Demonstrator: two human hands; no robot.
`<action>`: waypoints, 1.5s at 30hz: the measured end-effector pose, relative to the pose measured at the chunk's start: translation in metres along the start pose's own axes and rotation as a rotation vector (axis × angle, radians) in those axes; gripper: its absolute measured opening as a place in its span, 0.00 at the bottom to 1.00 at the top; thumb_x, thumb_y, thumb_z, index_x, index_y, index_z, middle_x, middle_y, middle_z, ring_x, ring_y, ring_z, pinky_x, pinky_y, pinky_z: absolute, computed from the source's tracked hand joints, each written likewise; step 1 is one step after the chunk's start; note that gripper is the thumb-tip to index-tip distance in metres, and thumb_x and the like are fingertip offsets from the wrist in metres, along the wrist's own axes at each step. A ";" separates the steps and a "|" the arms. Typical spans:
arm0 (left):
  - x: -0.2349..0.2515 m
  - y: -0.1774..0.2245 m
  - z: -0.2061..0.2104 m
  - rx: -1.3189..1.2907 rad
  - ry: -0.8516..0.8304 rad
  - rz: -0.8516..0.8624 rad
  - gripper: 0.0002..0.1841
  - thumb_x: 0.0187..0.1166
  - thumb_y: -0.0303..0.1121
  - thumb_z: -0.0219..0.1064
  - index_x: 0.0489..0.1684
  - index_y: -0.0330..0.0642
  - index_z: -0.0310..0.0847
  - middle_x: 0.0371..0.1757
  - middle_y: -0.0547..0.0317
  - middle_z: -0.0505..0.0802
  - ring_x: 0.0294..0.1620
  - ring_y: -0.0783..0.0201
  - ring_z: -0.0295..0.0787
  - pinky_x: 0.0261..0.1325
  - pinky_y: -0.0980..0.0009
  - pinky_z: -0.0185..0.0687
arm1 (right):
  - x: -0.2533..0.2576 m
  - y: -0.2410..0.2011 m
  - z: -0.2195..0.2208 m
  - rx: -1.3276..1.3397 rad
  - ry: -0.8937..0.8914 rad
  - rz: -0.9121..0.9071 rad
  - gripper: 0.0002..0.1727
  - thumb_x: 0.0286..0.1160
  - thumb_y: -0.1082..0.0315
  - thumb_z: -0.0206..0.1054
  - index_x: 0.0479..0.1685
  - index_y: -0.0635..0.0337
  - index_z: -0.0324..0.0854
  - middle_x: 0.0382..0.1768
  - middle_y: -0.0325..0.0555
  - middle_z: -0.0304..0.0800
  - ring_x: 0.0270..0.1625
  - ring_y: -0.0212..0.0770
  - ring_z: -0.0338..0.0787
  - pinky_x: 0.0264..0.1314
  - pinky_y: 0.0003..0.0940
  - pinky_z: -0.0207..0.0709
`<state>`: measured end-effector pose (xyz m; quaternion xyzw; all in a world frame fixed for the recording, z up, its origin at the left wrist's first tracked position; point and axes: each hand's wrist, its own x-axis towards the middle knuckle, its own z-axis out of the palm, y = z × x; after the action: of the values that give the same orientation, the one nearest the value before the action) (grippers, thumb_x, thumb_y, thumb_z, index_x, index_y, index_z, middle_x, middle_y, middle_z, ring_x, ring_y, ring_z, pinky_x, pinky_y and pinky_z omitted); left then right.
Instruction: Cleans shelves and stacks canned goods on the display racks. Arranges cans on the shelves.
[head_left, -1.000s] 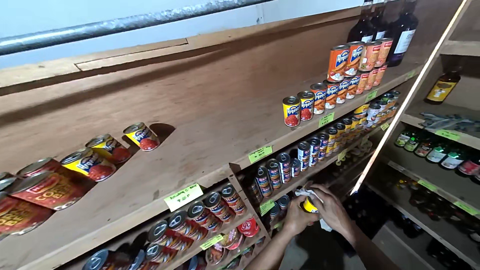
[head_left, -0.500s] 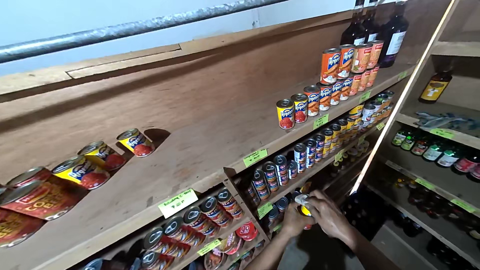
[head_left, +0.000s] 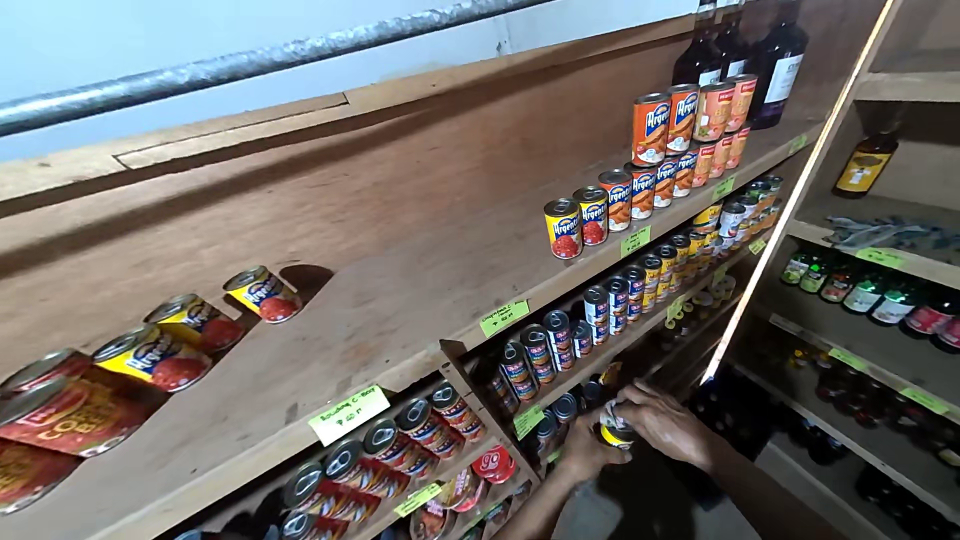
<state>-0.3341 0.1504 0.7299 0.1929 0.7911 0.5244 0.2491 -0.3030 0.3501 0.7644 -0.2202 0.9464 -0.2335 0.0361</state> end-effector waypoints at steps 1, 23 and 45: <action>0.001 -0.002 -0.001 0.031 0.010 -0.009 0.35 0.53 0.27 0.86 0.69 0.37 0.83 0.61 0.50 0.93 0.63 0.63 0.90 0.72 0.61 0.83 | -0.001 0.001 0.000 -0.044 -0.026 0.041 0.15 0.85 0.71 0.58 0.59 0.58 0.89 0.65 0.57 0.87 0.75 0.59 0.80 0.79 0.53 0.72; 0.006 0.010 0.013 -0.119 0.111 0.011 0.36 0.51 0.26 0.87 0.65 0.27 0.78 0.56 0.48 0.93 0.58 0.65 0.90 0.68 0.65 0.84 | -0.008 0.003 0.021 0.511 0.349 -0.009 0.15 0.81 0.66 0.65 0.58 0.62 0.91 0.67 0.54 0.89 0.73 0.48 0.84 0.81 0.45 0.74; 0.017 0.034 0.009 -0.481 0.075 -0.038 0.38 0.61 0.16 0.77 0.78 0.28 0.67 0.63 0.44 0.87 0.58 0.63 0.88 0.63 0.66 0.86 | 0.006 -0.014 -0.001 0.605 0.402 0.398 0.23 0.92 0.62 0.49 0.72 0.65 0.80 0.66 0.61 0.87 0.72 0.54 0.85 0.79 0.54 0.72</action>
<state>-0.3412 0.1793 0.7549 0.0937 0.6557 0.6995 0.2683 -0.3030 0.3372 0.7722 0.0376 0.8475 -0.5279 -0.0418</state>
